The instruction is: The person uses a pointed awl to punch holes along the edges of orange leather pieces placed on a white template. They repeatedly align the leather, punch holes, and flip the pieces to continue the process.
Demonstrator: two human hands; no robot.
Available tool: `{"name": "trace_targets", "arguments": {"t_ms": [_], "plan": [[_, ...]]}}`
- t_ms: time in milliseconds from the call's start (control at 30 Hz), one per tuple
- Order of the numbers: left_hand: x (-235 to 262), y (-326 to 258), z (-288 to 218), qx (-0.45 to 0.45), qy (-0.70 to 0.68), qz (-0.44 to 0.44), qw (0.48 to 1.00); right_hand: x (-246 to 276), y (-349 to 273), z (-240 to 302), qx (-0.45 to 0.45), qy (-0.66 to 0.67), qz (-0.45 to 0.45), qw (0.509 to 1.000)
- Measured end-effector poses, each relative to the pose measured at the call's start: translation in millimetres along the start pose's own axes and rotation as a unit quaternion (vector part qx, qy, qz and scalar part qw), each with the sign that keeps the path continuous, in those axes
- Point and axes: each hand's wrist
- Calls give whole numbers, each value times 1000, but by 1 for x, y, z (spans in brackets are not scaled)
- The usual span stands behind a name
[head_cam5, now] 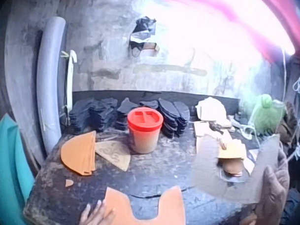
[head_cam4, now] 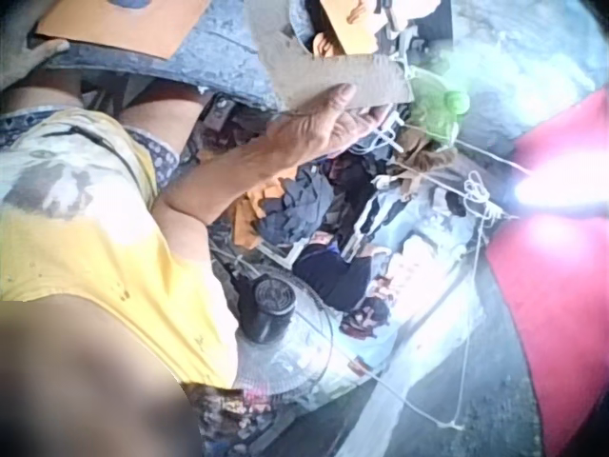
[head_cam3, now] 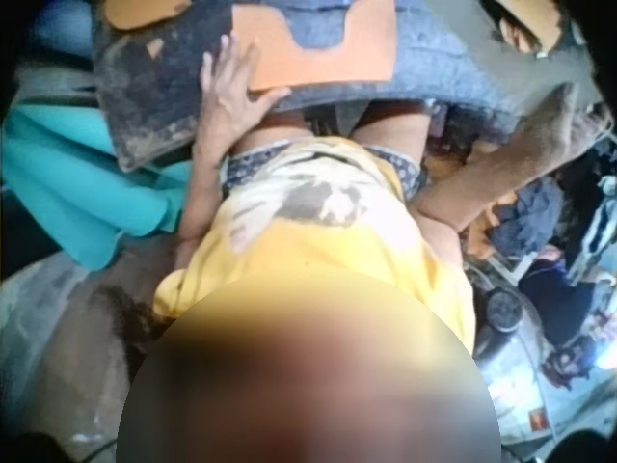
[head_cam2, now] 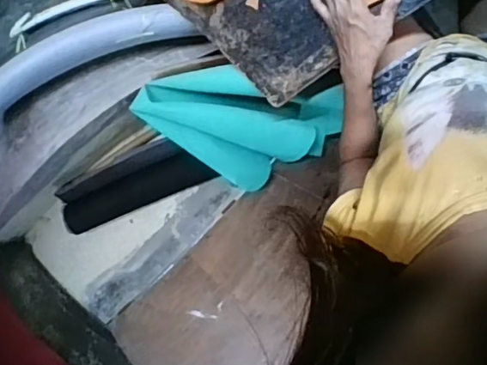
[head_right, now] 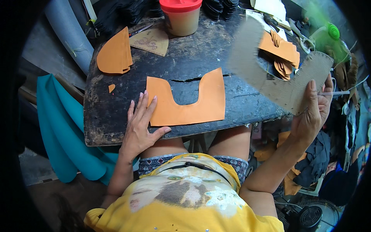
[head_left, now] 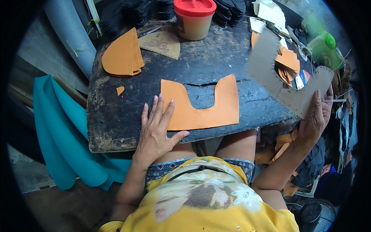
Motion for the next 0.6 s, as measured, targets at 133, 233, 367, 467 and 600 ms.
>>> {"name": "trace_targets", "arguments": {"t_ms": [133, 233, 367, 467, 600], "plan": [[1, 0, 5, 27, -102, -6, 994, -40, -22, -18, -170, 73, 12, 983], [3, 3, 6, 33, -95, -16, 995, -73, -50, -59, -272, 96, 23, 957], [2, 7, -4, -64, 77, 22, 995, -81, -64, -83, -287, 16, 36, 957], [7, 6, 1, 25, 85, 18, 996, -68, -57, -82, -307, 16, 25, 951], [10, 19, 22, 94, -10, -20, 995, -64, -62, -88, -331, -60, 61, 940]]}}
Point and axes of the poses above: each hand's wrist, its own y-axis towards the middle knuckle, its own x-axis out of the back of the hand, z = x × y, and after that the axes turned 8 degrees about y, right-handed
